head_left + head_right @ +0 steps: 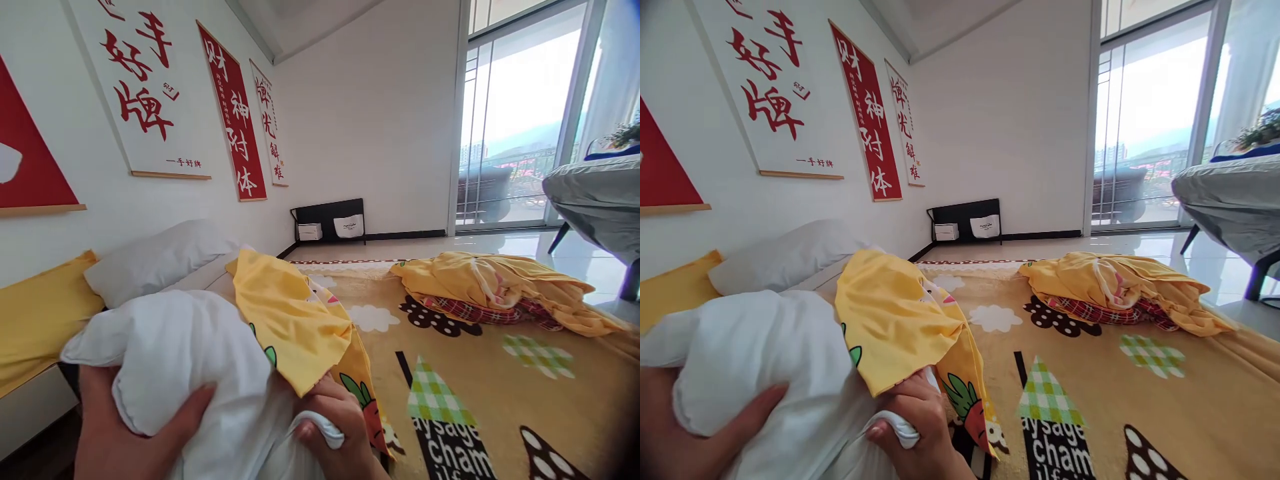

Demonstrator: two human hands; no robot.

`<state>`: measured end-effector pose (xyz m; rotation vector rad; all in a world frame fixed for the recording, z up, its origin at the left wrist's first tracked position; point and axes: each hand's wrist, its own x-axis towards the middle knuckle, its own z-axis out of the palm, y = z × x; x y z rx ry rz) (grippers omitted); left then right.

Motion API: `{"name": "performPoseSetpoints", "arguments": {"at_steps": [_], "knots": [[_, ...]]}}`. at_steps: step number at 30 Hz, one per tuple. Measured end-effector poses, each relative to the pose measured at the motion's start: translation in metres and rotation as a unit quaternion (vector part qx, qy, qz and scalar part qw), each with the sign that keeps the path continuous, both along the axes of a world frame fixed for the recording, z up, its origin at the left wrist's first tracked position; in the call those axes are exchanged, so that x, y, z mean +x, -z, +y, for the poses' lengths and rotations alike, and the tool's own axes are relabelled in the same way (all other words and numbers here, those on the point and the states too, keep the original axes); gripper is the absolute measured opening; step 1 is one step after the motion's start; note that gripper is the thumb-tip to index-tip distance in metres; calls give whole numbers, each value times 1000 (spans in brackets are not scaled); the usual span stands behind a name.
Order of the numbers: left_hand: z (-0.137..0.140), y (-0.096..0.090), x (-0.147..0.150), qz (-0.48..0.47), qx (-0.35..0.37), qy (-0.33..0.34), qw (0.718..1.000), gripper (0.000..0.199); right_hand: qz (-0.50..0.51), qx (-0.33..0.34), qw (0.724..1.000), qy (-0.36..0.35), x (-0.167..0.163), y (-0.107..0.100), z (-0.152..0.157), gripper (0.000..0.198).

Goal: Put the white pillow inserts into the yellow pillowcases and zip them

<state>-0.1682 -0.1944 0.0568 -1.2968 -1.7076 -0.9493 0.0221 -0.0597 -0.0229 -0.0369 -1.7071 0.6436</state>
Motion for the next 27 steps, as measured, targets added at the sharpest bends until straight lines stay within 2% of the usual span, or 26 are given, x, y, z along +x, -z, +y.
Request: {"name": "performPoseSetpoints", "arguments": {"at_steps": [2, 5, 7, 10, 12, 14, 17, 22, 25, 27], "knots": [[2, -2, 14, -46, -24, -1, 999, 71, -61, -1, 997, -50, 4, -2, -2, 36], [5, -4, 20, 55, -75, 102, 990, 62, -112, -6, 993, -45, 4, -3, -3, 28], [5, -2, 17, 118, -85, 136, 980, 69, -81, 7, 997, 5, -1, -1, -3, 24], [1, 7, 16, 144, -98, 153, 973, 78, 12, 60, 995, 79, -14, 2, -5, 23], [-1, 13, 20, 172, -119, 184, 961, 79, 63, 91, 986, 123, -22, 2, -7, 23], [0, 18, 26, 203, -140, 208, 947, 76, 93, 94, 981, 144, -28, 0, -9, 22], [6, 27, 32, 244, -157, 192, 938, 71, 117, 64, 985, 110, -36, -2, -10, 27], [11, 43, 29, 336, -183, 130, 915, 61, 100, -25, 993, 51, -43, 0, -12, 39], [11, 49, 29, 348, -217, 97, 907, 56, 97, -36, 994, 42, -45, 0, -17, 41], [13, 52, 30, 349, -211, 83, 909, 55, 100, -31, 993, 48, -46, 1, -22, 39]]}}
